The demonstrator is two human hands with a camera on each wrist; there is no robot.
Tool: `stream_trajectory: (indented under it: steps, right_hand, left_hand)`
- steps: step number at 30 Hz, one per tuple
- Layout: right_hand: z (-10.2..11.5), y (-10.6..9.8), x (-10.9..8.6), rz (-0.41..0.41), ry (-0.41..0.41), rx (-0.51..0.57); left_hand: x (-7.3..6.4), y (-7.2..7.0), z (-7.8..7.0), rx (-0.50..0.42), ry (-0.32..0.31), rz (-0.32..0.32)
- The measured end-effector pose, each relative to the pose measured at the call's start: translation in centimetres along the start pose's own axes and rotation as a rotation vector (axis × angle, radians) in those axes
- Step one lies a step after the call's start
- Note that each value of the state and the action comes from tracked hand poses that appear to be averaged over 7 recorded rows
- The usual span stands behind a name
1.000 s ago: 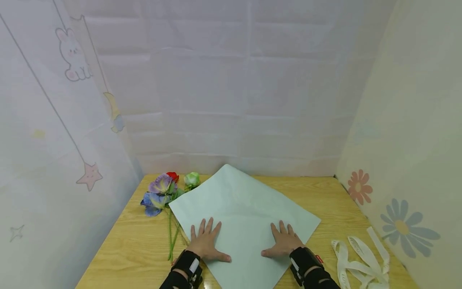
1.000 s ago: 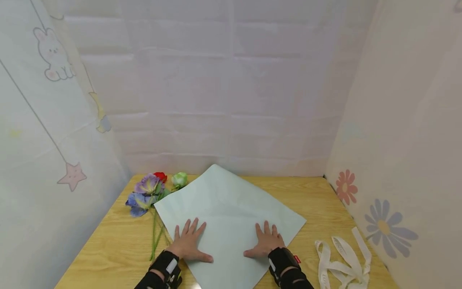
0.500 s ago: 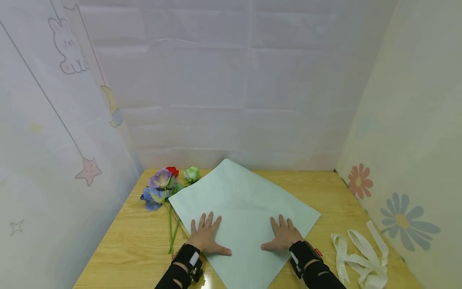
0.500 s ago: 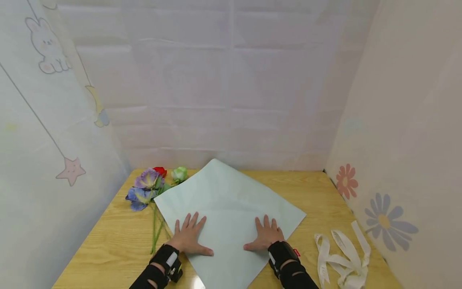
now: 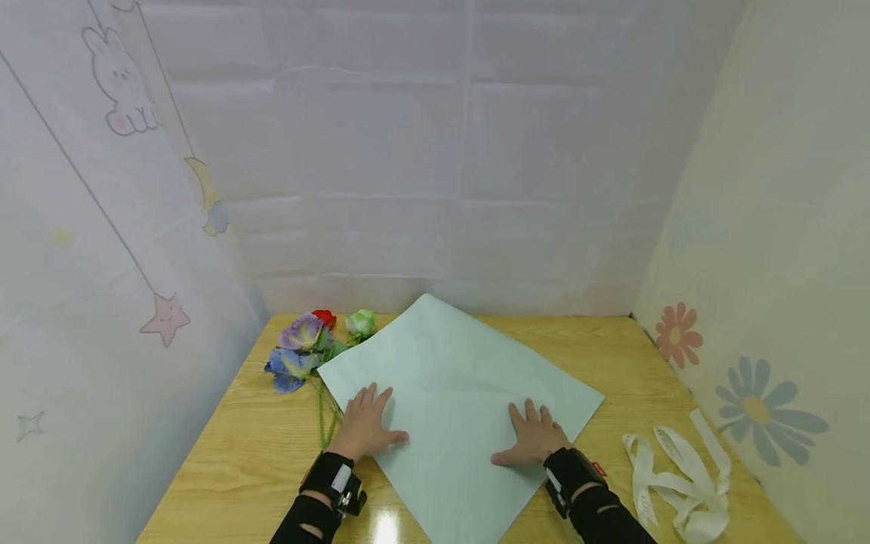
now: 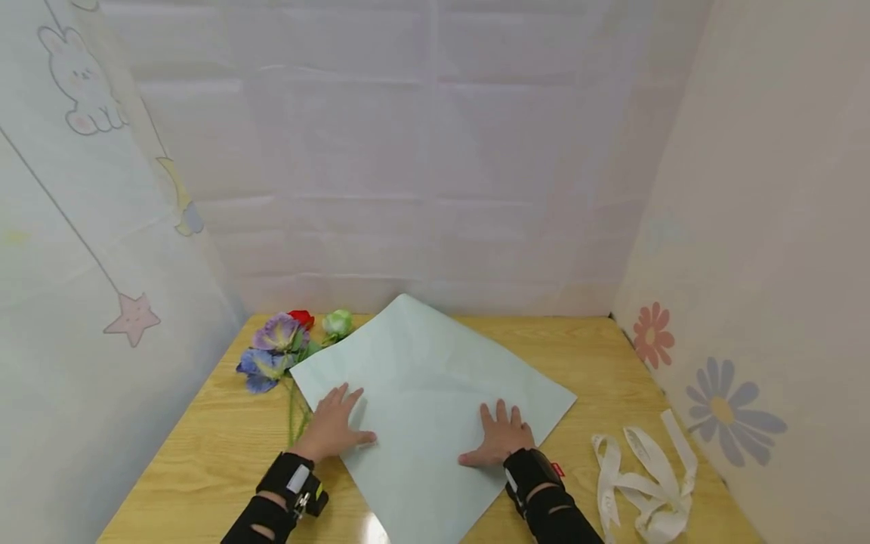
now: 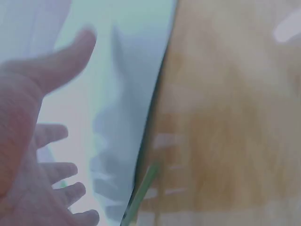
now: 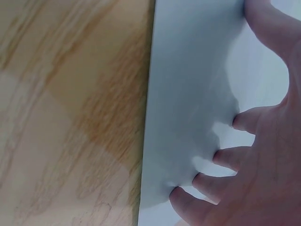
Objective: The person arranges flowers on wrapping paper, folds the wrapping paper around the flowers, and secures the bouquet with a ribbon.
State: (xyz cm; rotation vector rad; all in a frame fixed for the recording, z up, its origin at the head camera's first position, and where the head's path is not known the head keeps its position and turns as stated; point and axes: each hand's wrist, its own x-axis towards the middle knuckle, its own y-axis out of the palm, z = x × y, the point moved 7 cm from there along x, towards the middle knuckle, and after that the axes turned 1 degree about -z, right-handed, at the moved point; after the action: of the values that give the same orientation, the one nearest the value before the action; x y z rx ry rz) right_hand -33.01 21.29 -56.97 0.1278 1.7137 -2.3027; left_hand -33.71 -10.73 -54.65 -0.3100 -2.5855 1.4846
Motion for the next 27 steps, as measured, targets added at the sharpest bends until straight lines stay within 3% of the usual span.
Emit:
stream_trajectory:
  steps: [4,10,14,19,27]
  right_hand:
    - [-0.6,0.3,0.4,-0.004,0.004,0.001]
    - [-0.2,-0.6,-0.3,0.016,0.016,0.022]
    - [-0.8,-0.2,-0.1,0.004,0.016,0.002]
    - [-0.9,0.3,0.1,0.008,0.008,0.006]
    - [0.0,0.1,0.3,0.021,-0.009,0.018]
  left_hand:
    - [-0.2,-3.0,2.8,-0.021,-0.051,-0.104]
    - [-1.6,-5.5,6.7,-0.018,-0.226,-0.181]
    - [-2.5,-5.5,8.3,-0.011,-0.332,-0.182]
    - [-3.0,-5.1,9.8,-0.023,-0.401,-0.183]
    - [-3.8,-5.2,11.7,-0.22,-0.506,-0.173]
